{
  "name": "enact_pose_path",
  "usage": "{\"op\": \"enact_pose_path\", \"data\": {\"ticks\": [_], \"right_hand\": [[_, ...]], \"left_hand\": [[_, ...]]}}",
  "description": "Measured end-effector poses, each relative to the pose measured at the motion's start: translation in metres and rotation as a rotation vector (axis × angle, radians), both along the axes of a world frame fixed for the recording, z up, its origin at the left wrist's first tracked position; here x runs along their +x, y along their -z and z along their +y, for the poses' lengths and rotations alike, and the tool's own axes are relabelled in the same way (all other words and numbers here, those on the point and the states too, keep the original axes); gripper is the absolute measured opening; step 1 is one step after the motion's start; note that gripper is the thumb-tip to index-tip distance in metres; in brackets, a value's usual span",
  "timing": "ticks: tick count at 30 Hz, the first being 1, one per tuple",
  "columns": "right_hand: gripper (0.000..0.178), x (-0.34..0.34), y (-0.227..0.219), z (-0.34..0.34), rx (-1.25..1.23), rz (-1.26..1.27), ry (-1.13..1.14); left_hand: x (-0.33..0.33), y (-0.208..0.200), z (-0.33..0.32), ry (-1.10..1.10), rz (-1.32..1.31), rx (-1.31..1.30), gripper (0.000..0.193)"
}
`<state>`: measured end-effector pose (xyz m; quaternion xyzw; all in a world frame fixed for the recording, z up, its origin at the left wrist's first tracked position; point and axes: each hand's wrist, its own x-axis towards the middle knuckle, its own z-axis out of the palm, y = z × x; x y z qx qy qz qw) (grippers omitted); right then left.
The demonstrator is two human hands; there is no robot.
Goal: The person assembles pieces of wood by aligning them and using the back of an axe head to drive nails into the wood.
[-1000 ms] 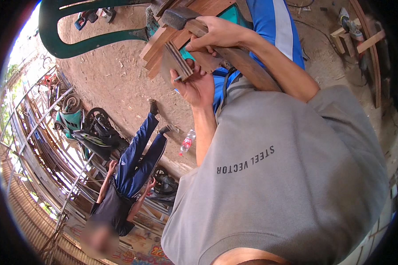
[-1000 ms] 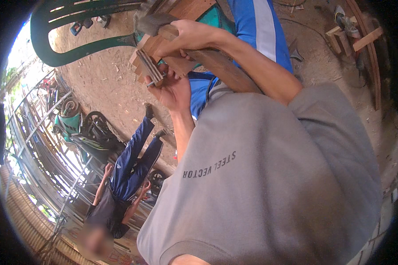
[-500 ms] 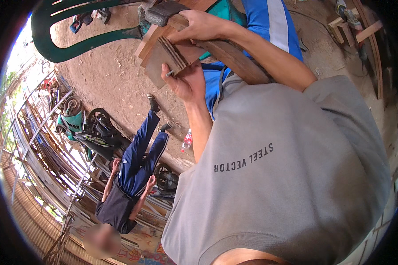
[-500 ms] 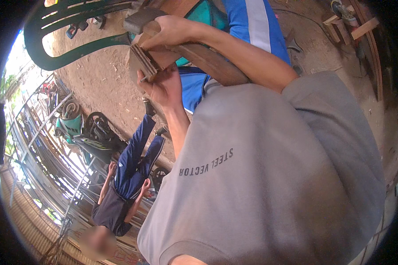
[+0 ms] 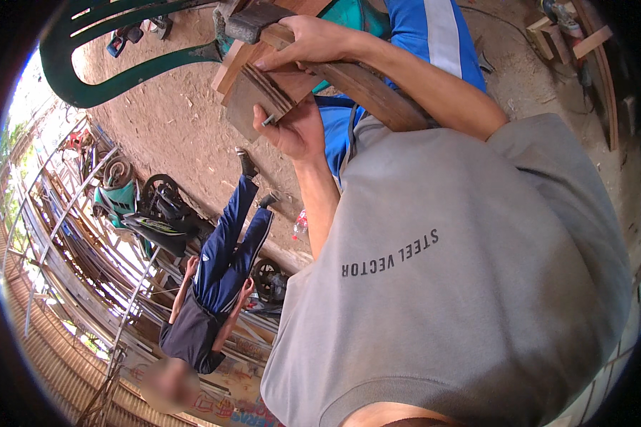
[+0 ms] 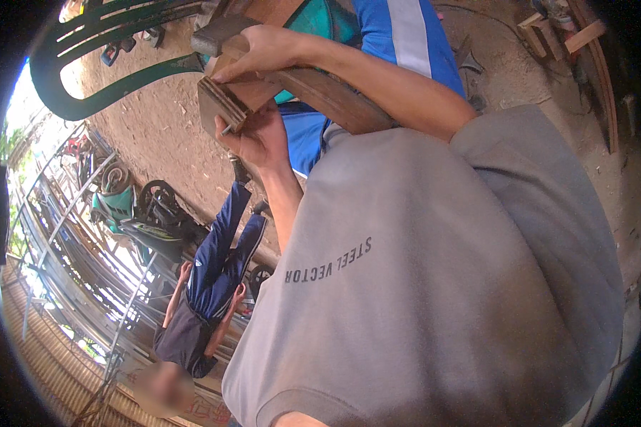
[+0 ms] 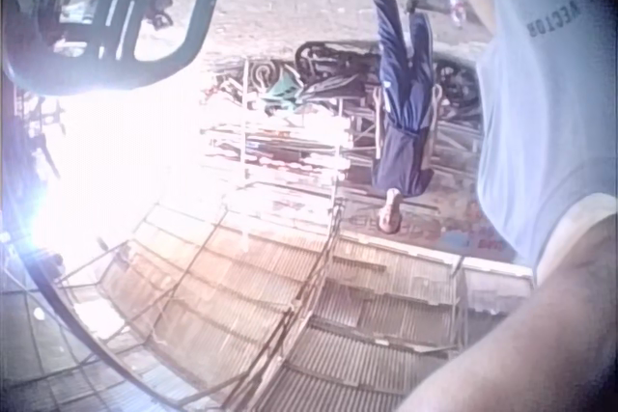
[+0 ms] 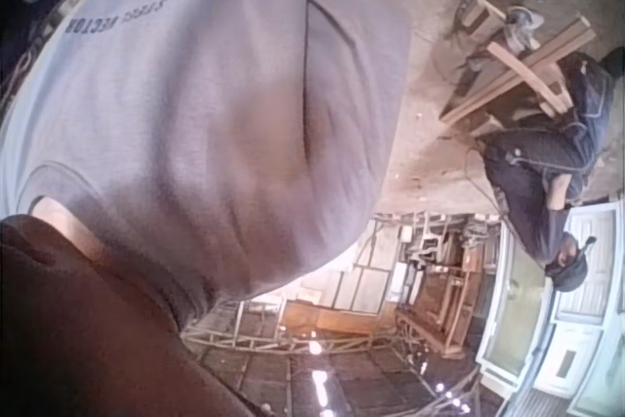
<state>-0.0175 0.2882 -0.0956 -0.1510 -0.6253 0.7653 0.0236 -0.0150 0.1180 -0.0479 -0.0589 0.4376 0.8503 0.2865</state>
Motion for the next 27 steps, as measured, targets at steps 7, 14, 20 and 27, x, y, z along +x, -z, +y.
{"op": "enact_pose_path", "data": {"ticks": [7, 14, 20, 27], "right_hand": [[0.074, 0.006, -0.011, 0.003, -0.088, 0.061, 0.002], [0.078, 0.004, -0.005, 0.003, -0.077, 0.03, -0.013], [0.068, 0.006, -0.006, 0.0, -0.028, 0.023, 0.035], [0.068, 0.003, 0.0, 0.0, -0.062, -0.01, -0.007]], "left_hand": [[0.0, -0.001, -0.001, 0.01, -0.04, 0.036, 0.073], [0.001, -0.002, 0.001, -0.023, -0.051, 0.016, 0.072], [0.003, -0.005, 0.003, -0.009, -0.017, -0.016, 0.073], [0.002, -0.006, 0.002, 0.033, 0.06, -0.054, 0.075]]}}
